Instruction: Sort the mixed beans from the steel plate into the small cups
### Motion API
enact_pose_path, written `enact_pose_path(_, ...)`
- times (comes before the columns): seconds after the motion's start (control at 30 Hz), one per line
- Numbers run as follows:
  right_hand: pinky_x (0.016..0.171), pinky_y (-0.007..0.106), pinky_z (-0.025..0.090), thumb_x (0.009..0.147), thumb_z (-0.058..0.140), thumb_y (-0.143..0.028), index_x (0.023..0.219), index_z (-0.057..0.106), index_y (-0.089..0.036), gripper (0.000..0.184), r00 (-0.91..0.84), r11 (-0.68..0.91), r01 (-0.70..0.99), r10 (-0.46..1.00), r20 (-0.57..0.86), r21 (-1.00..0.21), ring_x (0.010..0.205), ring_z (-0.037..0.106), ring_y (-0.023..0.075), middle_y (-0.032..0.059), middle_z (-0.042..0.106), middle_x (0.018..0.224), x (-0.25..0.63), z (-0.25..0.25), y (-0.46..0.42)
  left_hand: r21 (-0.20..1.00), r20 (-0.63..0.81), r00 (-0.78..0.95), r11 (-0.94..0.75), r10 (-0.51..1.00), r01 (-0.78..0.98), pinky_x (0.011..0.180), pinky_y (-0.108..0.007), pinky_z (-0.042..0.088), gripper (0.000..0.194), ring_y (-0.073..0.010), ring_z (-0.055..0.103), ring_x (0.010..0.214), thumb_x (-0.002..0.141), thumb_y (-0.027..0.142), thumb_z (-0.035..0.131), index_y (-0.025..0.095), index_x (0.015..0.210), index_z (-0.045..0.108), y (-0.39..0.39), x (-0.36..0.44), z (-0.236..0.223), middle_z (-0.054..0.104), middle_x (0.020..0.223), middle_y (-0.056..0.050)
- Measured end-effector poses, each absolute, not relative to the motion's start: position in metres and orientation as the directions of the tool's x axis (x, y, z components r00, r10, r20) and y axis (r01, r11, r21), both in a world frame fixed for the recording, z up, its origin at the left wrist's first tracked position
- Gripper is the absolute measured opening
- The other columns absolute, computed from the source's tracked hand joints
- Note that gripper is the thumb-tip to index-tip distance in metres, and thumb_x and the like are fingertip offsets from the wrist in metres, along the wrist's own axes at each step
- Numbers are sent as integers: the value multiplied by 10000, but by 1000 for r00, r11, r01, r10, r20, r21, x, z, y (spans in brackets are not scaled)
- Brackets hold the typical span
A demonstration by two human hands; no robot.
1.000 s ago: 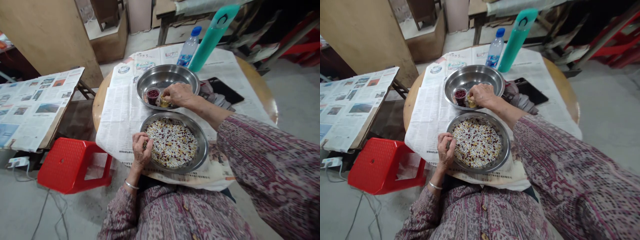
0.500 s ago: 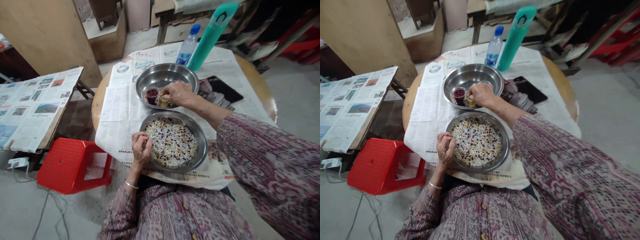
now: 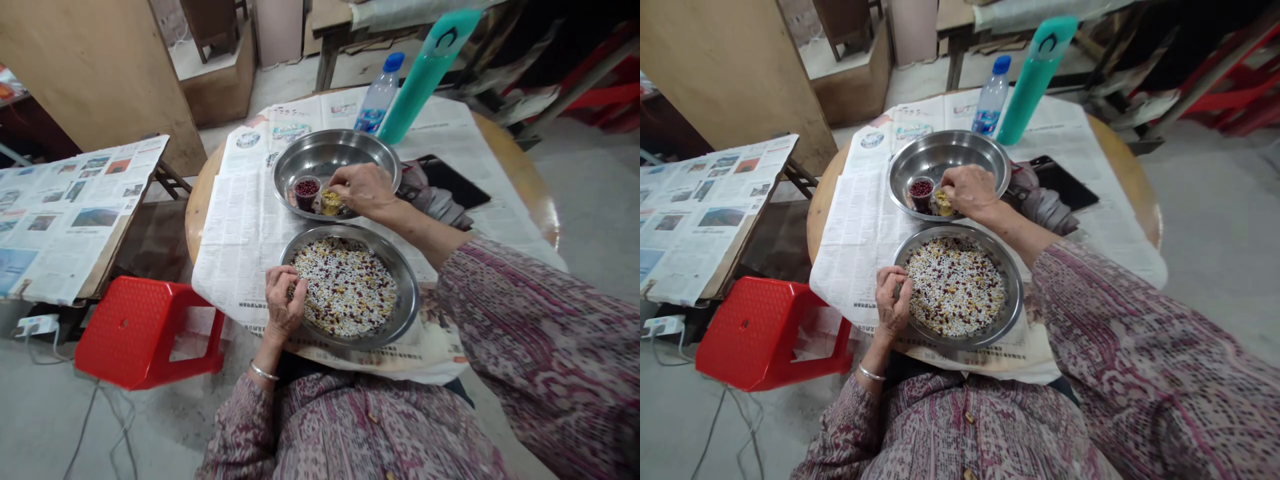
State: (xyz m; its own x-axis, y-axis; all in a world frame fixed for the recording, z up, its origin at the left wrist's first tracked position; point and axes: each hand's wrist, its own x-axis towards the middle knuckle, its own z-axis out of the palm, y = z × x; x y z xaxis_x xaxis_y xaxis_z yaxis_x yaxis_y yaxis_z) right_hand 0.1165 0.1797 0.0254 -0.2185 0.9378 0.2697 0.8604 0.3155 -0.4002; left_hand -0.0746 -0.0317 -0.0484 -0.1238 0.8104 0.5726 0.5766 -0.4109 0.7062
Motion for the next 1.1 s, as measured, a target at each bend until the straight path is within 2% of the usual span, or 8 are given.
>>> enact_pose_path(0.13,768,394,516,894,602,-289,919,768,-229,179,-216,355,769,927,307,-532,838,696,253,78,789,939,120,39,135,715,575,-126,-422,808,557,918,-383,487,217,-198,607,952,992,267,586,207,785,560,-32,-75,-48,648,933,-53)
enact_pose_path(0.23,747,343,513,910,591,-275,910,752,-200,178,-382,472,642,880,281,-604,781,694,202,66,788,915,122,30,83,707,583,-114,-434,804,558,924,-385,480,210,-198,609,955,1000,275,576,204,802,566,-32,-75,-47,652,942,-56)
enact_pose_path(0.43,678,270,424,926,564,-177,905,718,-199,157,-808,719,483,586,62,-500,770,645,157,48,745,880,102,-16,-15,694,601,-107,-452,792,560,893,-371,475,232,-197,598,935,1024,286,529,210,808,571,-31,-76,-46,650,928,-52)
enact_pose_path(0.57,693,282,414,956,540,-167,1002,729,-182,195,-794,735,548,607,27,-399,852,655,183,82,744,961,96,-31,-11,725,580,-119,-444,806,527,895,-360,467,254,-195,578,951,1036,272,493,209,803,572,-32,-76,-46,643,940,-54)
enact_pose_path(0.73,800,323,458,988,493,-197,1076,740,-189,262,-511,509,786,854,95,-350,1000,656,231,98,746,1079,109,-29,41,738,569,-128,-436,812,516,905,-362,463,268,-196,572,953,1036,270,487,208,790,571,-32,-75,-47,639,939,-56)
enact_pose_path(0.87,897,381,473,988,499,-241,1139,745,-183,295,-393,415,850,910,137,-323,1111,601,284,129,726,1152,97,-24,62,740,558,-135,-418,819,527,919,-374,468,290,-201,579,948,1037,289,479,209,770,560,-31,-75,-46,643,929,-60)
enact_pose_path(0.97,940,395,470,1002,514,-307,1156,730,-149,308,-498,519,779,853,154,-352,1127,580,288,159,696,1176,76,-24,56,747,559,-141,-422,817,514,917,-370,478,285,-199,582,954,1035,294,477,209,777,563,-30,-75,-47,645,936,-60)
enact_pose_path(1.1,835,329,476,929,631,-272,1054,716,-160,188,-755,747,523,629,184,-411,978,595,222,115,674,1054,68,-29,33,741,562,-144,-418,814,526,921,-368,484,294,-200,586,966,1038,321,476,210,781,566,-29,-76,-48,641,939,-61)
